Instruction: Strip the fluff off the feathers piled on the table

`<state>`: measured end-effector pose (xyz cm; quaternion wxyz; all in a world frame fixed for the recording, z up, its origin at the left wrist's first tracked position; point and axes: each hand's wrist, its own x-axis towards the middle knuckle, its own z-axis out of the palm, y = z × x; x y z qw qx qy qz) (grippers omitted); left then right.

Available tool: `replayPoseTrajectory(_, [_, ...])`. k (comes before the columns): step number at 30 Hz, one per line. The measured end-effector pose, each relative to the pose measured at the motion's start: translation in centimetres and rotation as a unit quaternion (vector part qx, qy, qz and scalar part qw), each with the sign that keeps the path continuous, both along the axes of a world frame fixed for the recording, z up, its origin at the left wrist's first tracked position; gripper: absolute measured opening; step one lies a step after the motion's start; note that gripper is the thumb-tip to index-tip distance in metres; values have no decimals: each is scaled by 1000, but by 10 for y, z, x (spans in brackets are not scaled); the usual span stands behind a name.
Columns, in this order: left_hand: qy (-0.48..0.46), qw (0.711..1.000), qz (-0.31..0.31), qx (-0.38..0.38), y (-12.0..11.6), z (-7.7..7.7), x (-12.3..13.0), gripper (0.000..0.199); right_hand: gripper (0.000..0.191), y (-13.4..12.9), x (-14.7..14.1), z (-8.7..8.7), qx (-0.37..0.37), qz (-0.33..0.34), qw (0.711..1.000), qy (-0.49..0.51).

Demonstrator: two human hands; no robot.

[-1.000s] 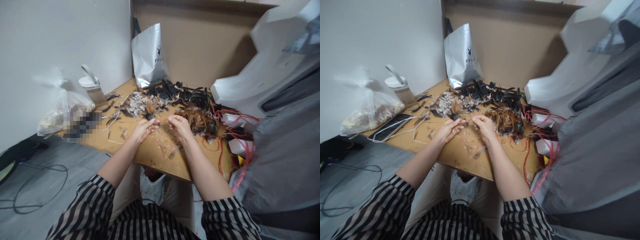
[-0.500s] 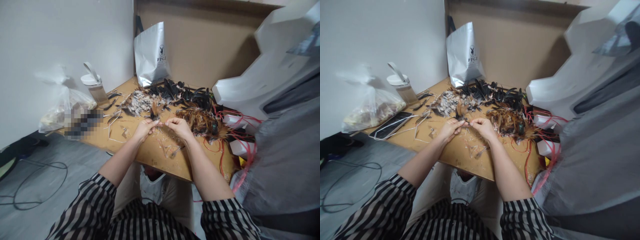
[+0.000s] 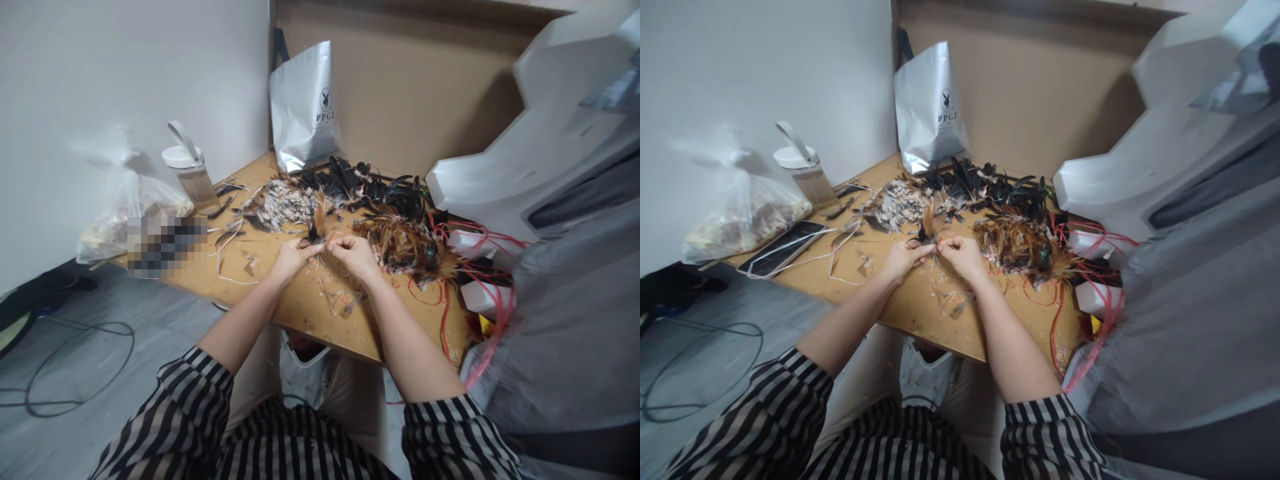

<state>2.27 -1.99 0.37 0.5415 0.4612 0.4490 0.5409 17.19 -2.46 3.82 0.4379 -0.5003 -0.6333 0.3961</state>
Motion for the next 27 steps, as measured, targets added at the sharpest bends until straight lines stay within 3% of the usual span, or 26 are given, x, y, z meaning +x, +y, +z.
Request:
replayPoseTrajectory(6, [30,998,-1,47,1,-1,0,30,20,-1,-7,-4,42,-19,998,-47])
replayPoseTrajectory(16, [41,998,16,53,5,-3,1,24,25,3,-12,-15,122,-76,980,-138])
replayPoseTrajectory(22, [-7,997,33,66,7,-4,2,22,25,2,-16,-11,20,-46,999,-20])
replayPoseTrajectory(27, [-78,994,73,37,7,-1,-3,27,24,3,-10,-6,-69,-30,995,64])
